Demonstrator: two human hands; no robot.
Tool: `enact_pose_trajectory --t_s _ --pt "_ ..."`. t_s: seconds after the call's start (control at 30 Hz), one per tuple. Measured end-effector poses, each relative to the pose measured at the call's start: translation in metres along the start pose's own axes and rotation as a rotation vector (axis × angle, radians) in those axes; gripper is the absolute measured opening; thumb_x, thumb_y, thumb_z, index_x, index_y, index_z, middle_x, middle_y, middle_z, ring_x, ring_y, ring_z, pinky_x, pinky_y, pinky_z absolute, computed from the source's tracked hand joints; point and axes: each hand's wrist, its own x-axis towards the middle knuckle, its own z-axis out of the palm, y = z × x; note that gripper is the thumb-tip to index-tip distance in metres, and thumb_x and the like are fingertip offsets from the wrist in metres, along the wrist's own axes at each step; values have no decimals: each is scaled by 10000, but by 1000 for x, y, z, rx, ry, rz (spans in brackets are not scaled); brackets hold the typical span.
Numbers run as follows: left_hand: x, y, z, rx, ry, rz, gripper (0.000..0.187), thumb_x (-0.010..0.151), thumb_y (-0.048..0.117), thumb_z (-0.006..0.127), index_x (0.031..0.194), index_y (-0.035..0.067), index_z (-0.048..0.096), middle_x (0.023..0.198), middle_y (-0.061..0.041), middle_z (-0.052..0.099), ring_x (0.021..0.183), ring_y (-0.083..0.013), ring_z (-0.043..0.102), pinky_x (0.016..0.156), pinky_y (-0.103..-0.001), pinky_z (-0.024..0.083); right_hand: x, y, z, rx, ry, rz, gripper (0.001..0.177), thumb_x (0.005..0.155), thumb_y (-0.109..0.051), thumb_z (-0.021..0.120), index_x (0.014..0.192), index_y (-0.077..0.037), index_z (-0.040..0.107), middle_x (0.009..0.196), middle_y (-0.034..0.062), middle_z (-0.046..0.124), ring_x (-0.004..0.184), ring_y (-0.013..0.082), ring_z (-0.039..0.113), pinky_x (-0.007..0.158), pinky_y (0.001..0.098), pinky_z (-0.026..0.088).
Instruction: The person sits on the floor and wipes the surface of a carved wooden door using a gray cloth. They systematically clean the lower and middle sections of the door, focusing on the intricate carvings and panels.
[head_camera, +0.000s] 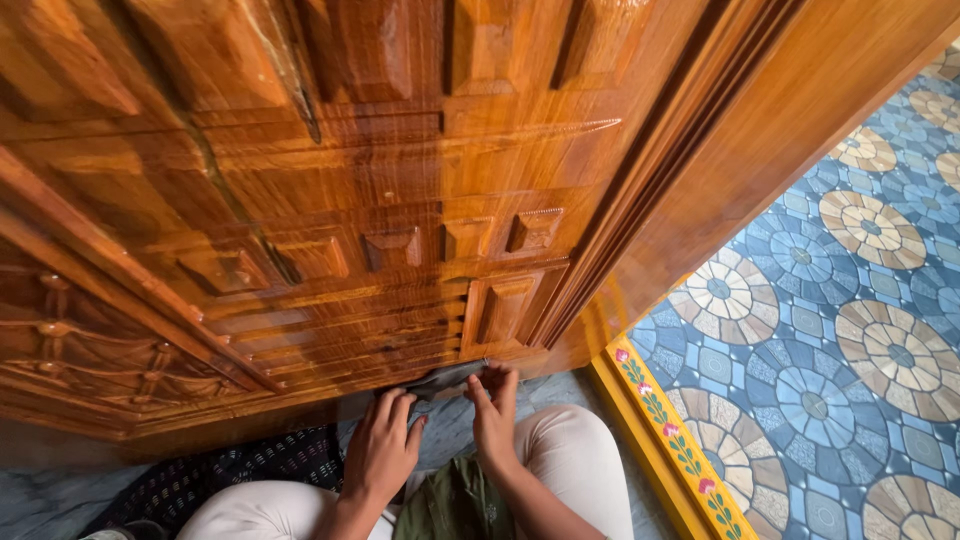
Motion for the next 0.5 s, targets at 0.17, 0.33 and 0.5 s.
enact_pose_trajectory --t_s 0.17,0.33,0.5 --pt "4 -5 8 -41 47 -22 326 903 269 688 1149 61 637 1170 -95 659 1038 -276 675 829 -389 577 10 -9 -2 -49 -23 -123 167 970 -44 680 1039 -47 528 882 35 621 783 104 624 683 256 545" --pt "4 5 -8 6 0 -155 329 884 342 725 1075 81 663 1088 -79 689 955 -274 700 785 -390 579 1 -23 -1 -104 -130 -16 94 945 -7 736 905 -8 651 763 -6 608 672 53 517 592 225 413" --pt "3 5 -19 150 -92 -256 421 846 486 777 949 85 705 965 -56 710 983 -236 681 860 -370 556 -8 -44 -1 -32 -396 57 113 884 13 750 853 -31 650 779 -15 679 672 31 553 601 217 435"
